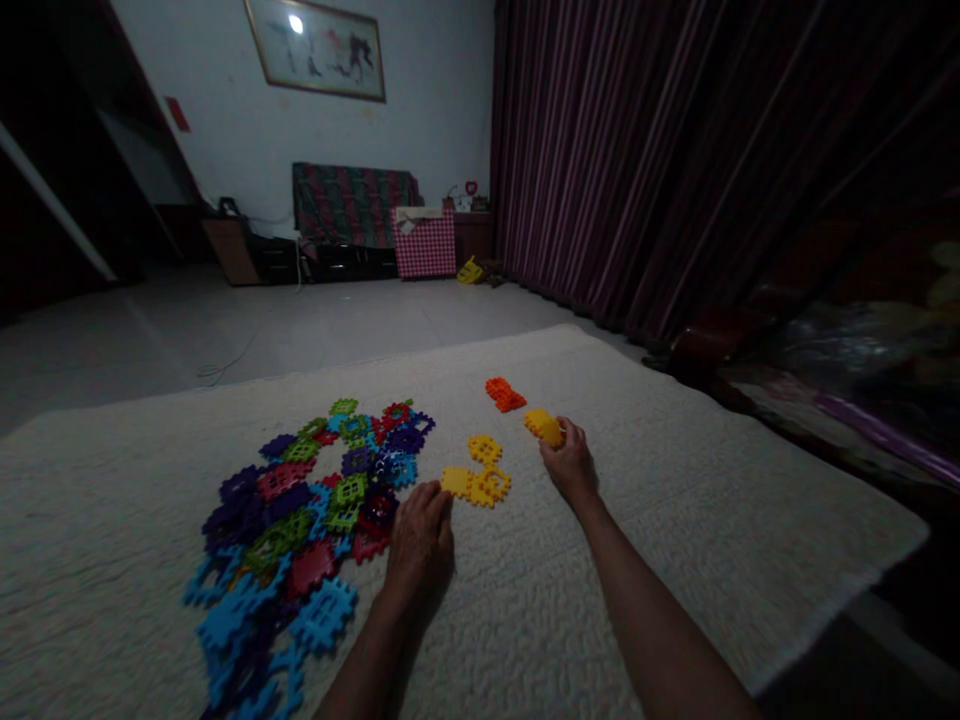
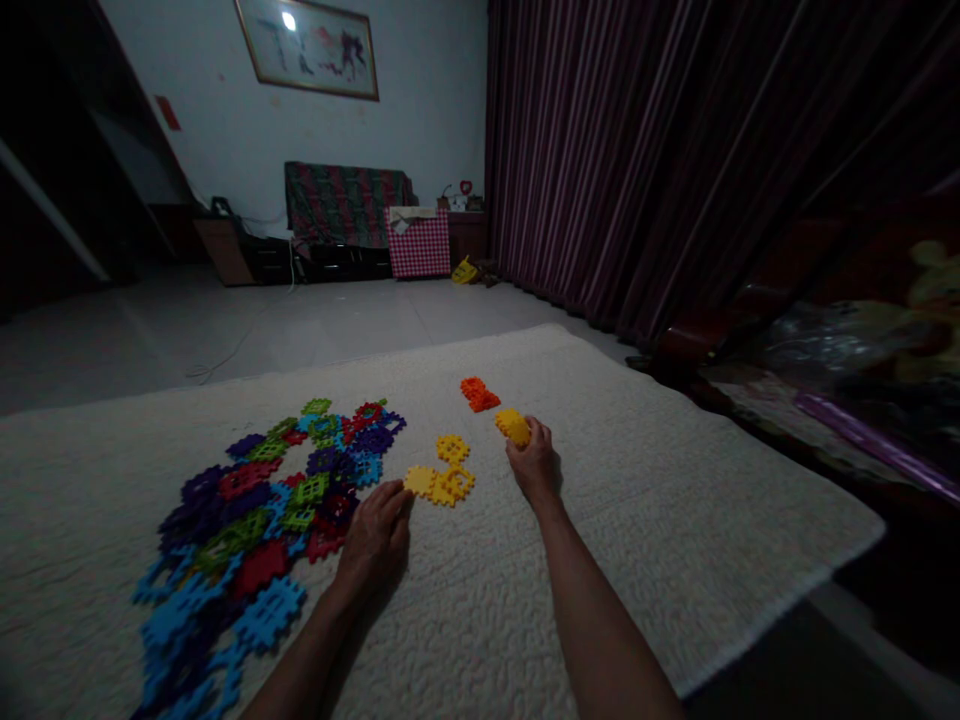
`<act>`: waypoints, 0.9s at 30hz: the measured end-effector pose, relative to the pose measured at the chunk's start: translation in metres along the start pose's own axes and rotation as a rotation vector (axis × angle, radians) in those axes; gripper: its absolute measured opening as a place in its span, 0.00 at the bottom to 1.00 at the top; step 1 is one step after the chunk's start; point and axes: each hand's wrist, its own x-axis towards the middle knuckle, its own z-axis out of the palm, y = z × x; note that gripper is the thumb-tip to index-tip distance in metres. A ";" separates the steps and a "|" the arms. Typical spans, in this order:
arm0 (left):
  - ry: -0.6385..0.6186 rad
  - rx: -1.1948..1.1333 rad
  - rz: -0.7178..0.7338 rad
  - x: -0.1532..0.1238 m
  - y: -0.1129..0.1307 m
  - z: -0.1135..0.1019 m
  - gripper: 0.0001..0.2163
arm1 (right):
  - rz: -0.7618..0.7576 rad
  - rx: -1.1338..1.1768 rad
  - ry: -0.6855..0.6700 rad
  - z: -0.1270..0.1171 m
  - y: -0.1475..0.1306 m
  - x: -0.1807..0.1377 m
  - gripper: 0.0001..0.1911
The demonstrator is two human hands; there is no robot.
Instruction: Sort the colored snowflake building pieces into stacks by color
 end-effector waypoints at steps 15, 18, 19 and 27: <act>0.018 0.025 0.019 -0.001 -0.001 0.000 0.13 | -0.016 -0.074 0.015 0.005 -0.006 0.007 0.28; 0.025 0.039 0.027 -0.001 0.000 0.000 0.14 | -0.021 -0.083 0.007 0.007 -0.003 0.006 0.29; 0.026 0.042 0.024 -0.001 0.001 0.000 0.13 | -0.025 -0.088 0.005 0.007 -0.002 0.006 0.29; 0.001 0.040 0.014 0.001 0.005 -0.005 0.13 | -0.138 0.010 0.107 -0.001 -0.017 -0.001 0.23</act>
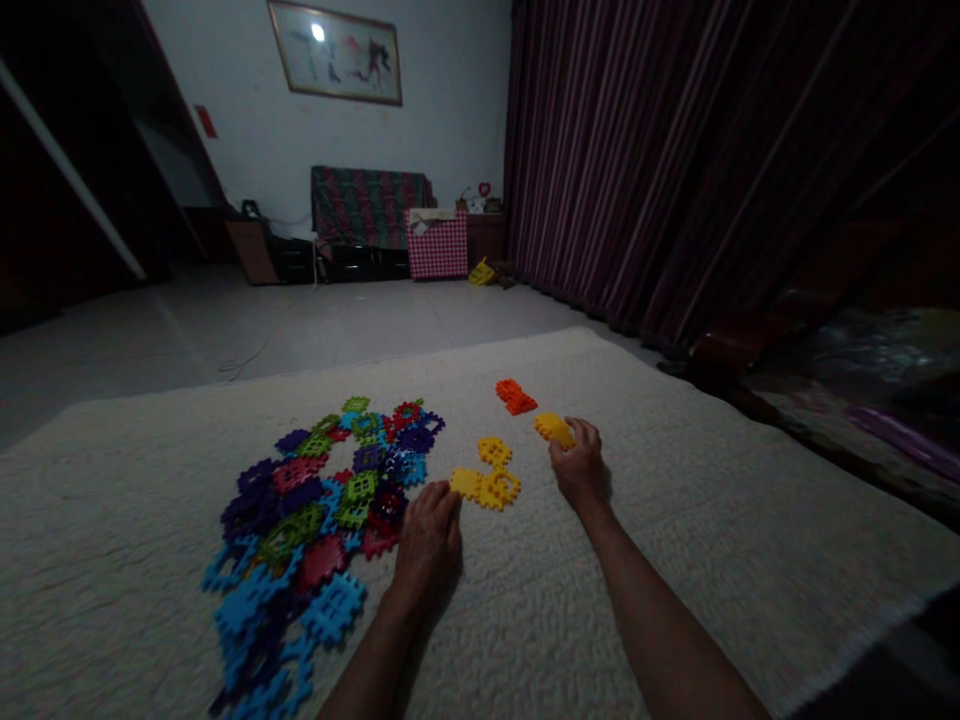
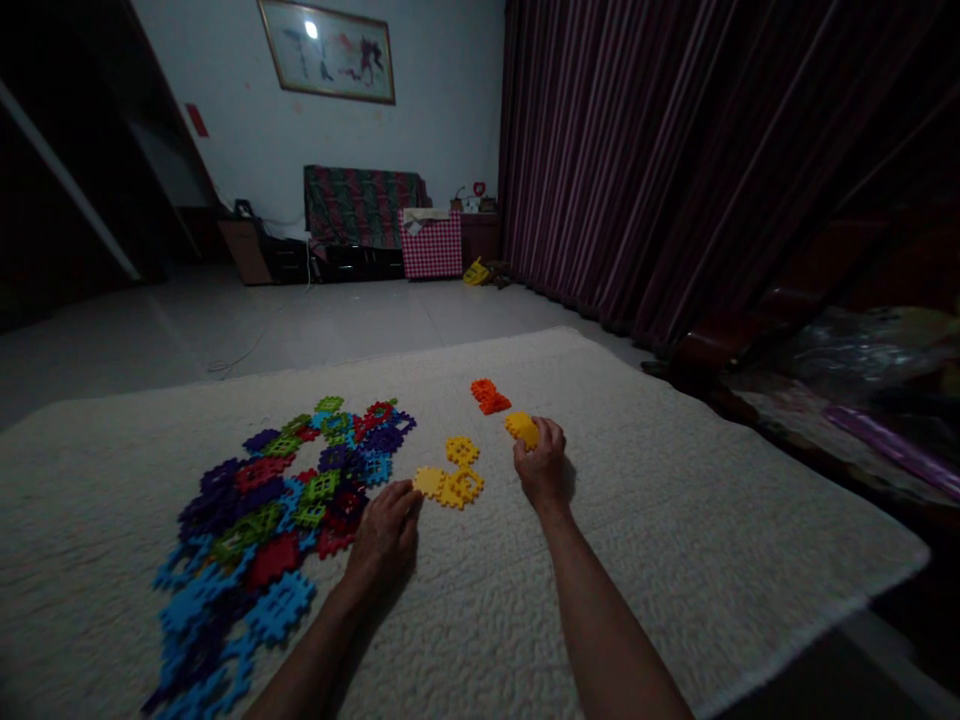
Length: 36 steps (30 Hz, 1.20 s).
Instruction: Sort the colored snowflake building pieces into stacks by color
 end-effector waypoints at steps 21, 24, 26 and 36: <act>-0.023 -0.022 -0.011 0.000 0.001 -0.001 0.13 | -0.294 0.045 -0.763 -0.026 -0.070 -0.029 0.27; -0.004 -0.025 -0.008 0.000 0.001 0.000 0.13 | -0.277 0.129 -0.767 -0.019 -0.062 -0.027 0.27; 0.007 -0.024 -0.008 0.000 0.001 0.000 0.13 | -0.250 0.238 -0.746 -0.013 -0.052 -0.021 0.27; 0.023 -0.029 -0.019 0.000 0.001 0.002 0.12 | 0.188 -0.085 -0.112 -0.019 0.011 0.002 0.31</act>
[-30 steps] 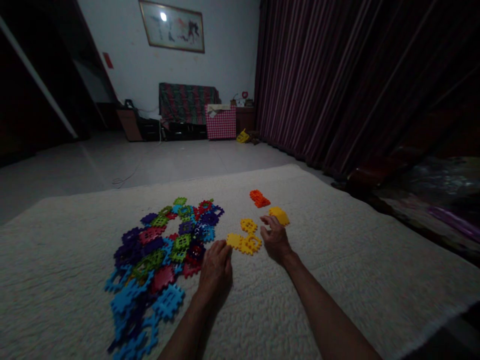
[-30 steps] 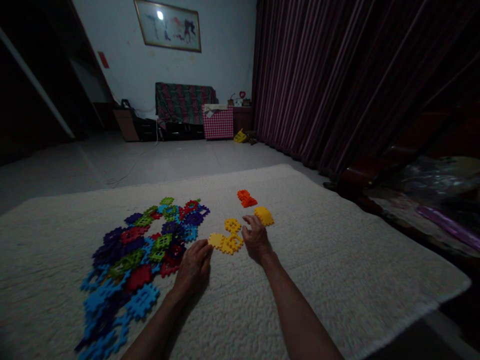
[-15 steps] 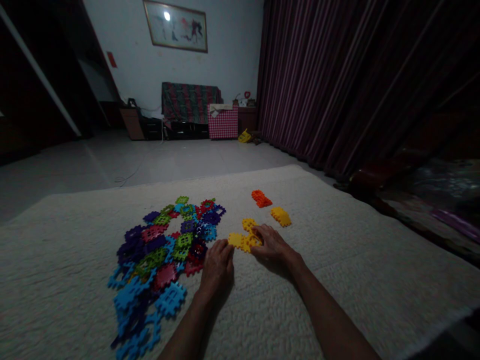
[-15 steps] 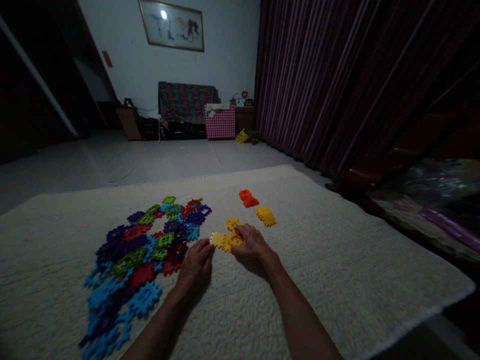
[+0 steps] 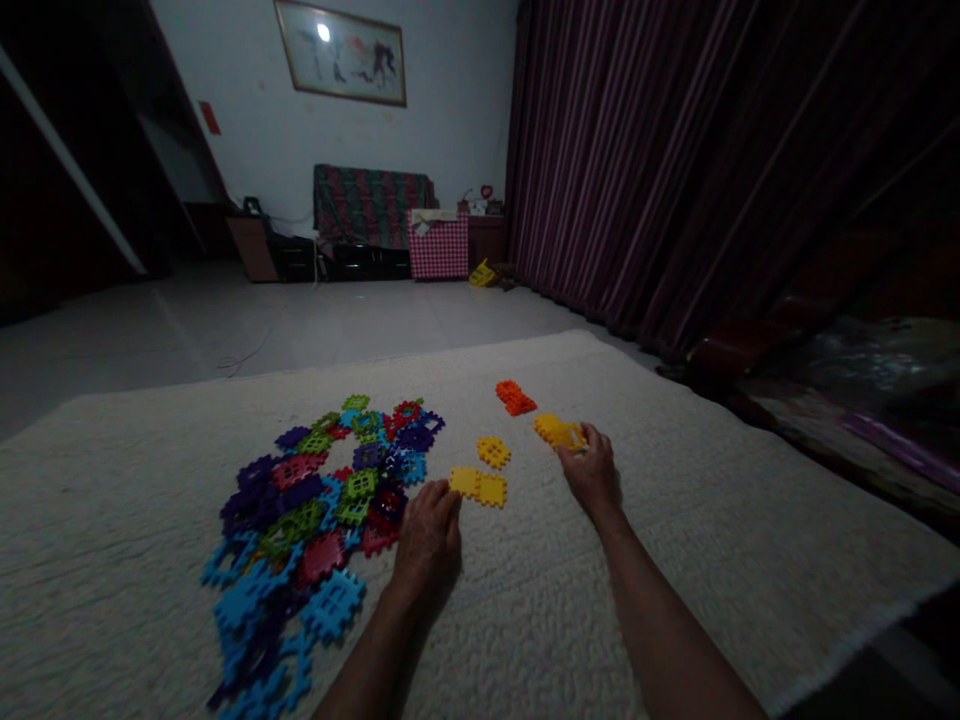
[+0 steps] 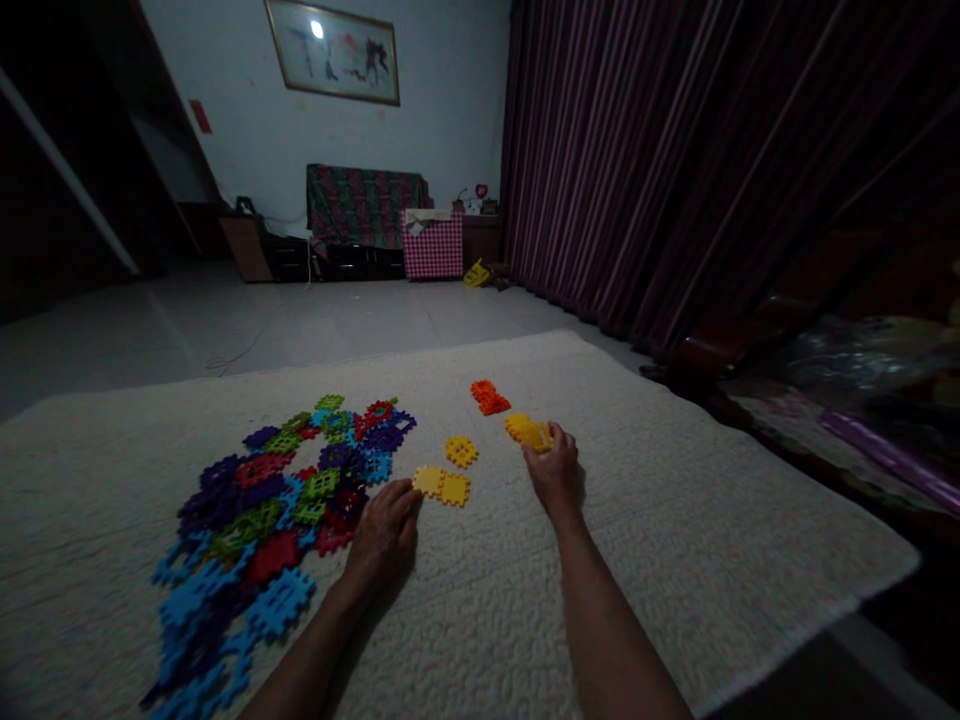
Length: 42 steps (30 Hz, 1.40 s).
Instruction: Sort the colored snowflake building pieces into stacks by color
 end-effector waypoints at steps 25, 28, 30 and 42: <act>-0.044 0.013 -0.013 0.002 0.005 -0.005 0.13 | -0.444 0.306 0.029 0.033 -0.028 -0.015 0.18; -0.051 0.015 -0.008 0.001 0.004 -0.004 0.13 | -0.465 0.311 -0.180 0.051 -0.045 -0.031 0.19; -0.058 0.011 -0.006 0.001 0.004 -0.004 0.14 | -0.452 0.238 -0.238 0.059 -0.051 -0.039 0.22; -0.044 0.029 0.006 0.002 0.002 -0.003 0.13 | -0.321 0.007 -0.279 0.057 -0.070 -0.042 0.26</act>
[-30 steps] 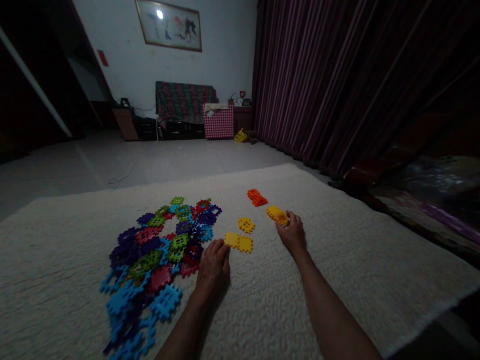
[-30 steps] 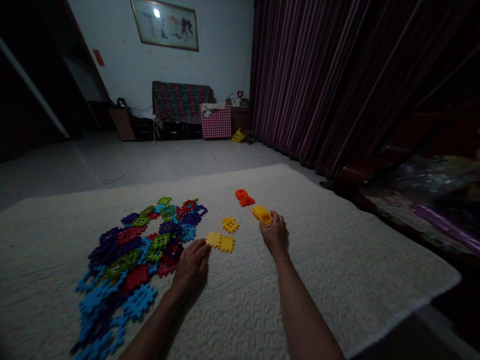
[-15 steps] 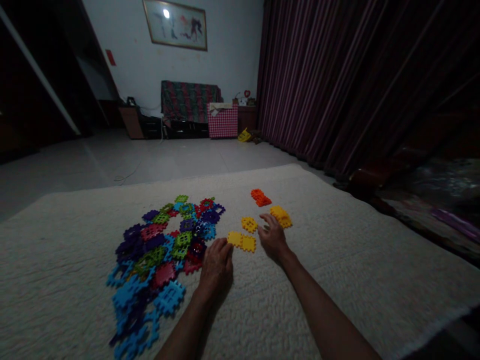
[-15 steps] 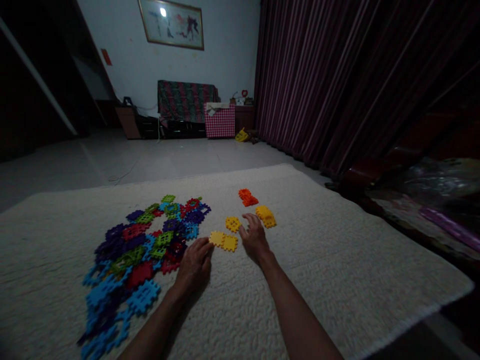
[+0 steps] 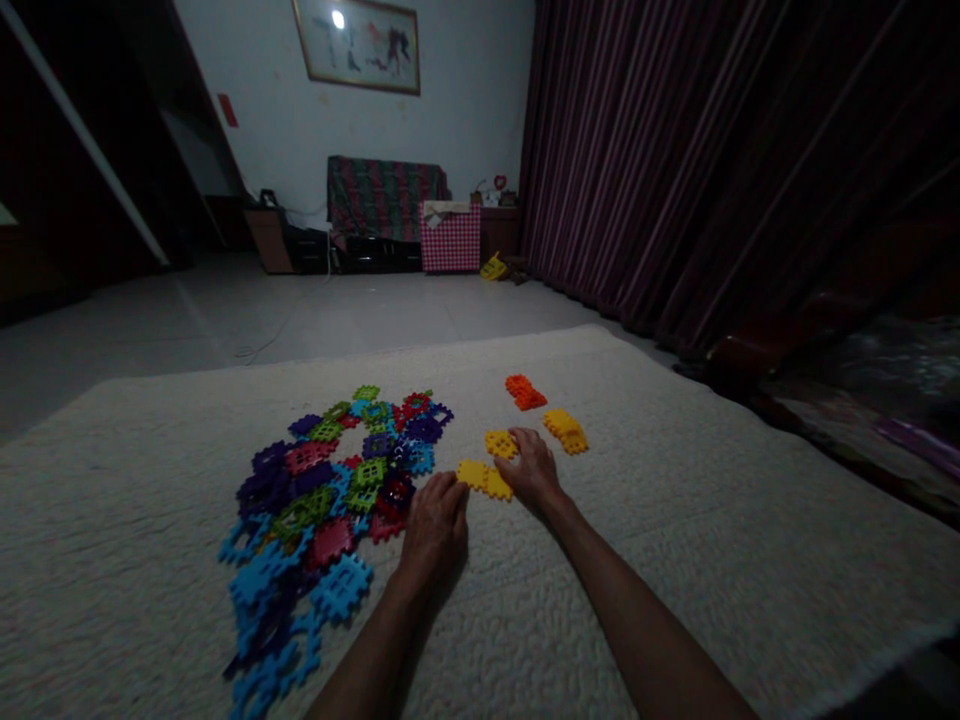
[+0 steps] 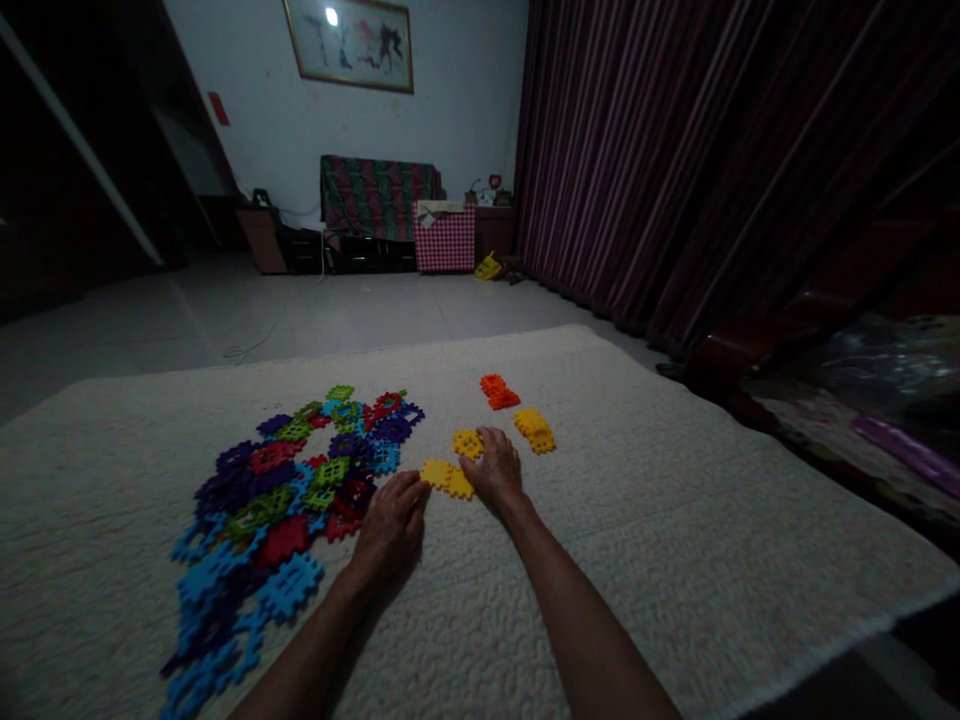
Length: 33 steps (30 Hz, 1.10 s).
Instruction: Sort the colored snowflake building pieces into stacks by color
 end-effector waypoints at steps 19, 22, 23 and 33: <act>-0.017 -0.034 -0.017 0.000 -0.003 0.001 0.13 | -0.047 0.319 0.264 -0.004 0.014 -0.008 0.25; -0.021 -0.039 -0.027 0.000 -0.003 0.001 0.13 | 0.003 0.259 0.296 -0.020 0.022 -0.016 0.27; -0.024 -0.040 -0.027 0.000 -0.003 0.001 0.13 | 0.032 0.230 0.312 -0.027 0.028 -0.017 0.28; -0.018 -0.051 -0.028 0.001 0.001 -0.002 0.13 | 0.323 0.035 0.347 -0.058 0.080 -0.013 0.26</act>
